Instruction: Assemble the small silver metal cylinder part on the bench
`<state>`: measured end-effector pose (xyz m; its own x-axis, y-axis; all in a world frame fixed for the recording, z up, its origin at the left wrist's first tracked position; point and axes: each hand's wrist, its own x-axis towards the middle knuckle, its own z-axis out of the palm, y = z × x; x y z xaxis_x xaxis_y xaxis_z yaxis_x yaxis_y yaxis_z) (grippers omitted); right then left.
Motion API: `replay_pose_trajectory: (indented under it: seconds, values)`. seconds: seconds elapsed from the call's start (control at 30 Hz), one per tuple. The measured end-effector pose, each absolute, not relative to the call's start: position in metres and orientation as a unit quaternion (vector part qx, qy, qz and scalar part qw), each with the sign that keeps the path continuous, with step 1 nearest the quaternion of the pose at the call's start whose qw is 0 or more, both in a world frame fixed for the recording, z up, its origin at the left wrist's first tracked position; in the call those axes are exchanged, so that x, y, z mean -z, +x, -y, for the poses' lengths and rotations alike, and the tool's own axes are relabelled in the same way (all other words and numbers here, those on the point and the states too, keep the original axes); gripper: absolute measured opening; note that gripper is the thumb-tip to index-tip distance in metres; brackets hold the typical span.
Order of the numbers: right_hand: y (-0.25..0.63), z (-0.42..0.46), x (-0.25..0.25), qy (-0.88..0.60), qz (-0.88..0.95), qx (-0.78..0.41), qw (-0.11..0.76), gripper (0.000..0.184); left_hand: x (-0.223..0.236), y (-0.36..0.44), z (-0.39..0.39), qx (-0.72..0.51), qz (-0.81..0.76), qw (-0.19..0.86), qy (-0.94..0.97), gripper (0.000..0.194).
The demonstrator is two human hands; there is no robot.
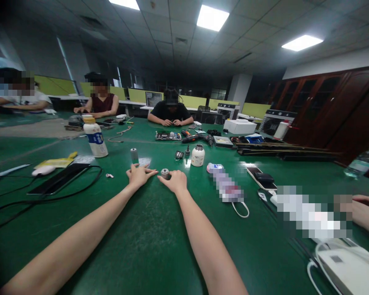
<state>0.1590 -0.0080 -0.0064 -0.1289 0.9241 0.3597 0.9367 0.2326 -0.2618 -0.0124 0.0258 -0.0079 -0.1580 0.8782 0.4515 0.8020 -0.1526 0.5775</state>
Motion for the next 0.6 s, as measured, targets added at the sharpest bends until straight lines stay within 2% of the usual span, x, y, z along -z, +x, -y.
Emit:
replay_pose_trajectory:
  seconds: [0.1,0.17,0.47,0.6]
  values:
    - [0.159,0.008,0.007,-0.620,0.751,0.017,0.227,0.057,0.006,-0.004,-0.024,-0.471,-0.570,0.030,0.673,0.012]
    - [0.159,0.008,0.007,-0.619,0.752,0.020,0.225,0.055,0.002,0.005,-0.022,-0.504,-0.495,0.059,0.705,0.018]
    - [0.159,0.010,0.005,-0.617,0.756,0.011,0.219,0.049,-0.002,0.012,-0.012,-0.472,-0.430,0.105,0.762,0.023]
    - [0.159,0.010,0.002,-0.617,0.757,0.007,0.213,0.041,-0.006,0.015,-0.008,-0.460,-0.411,0.101,0.780,0.024]
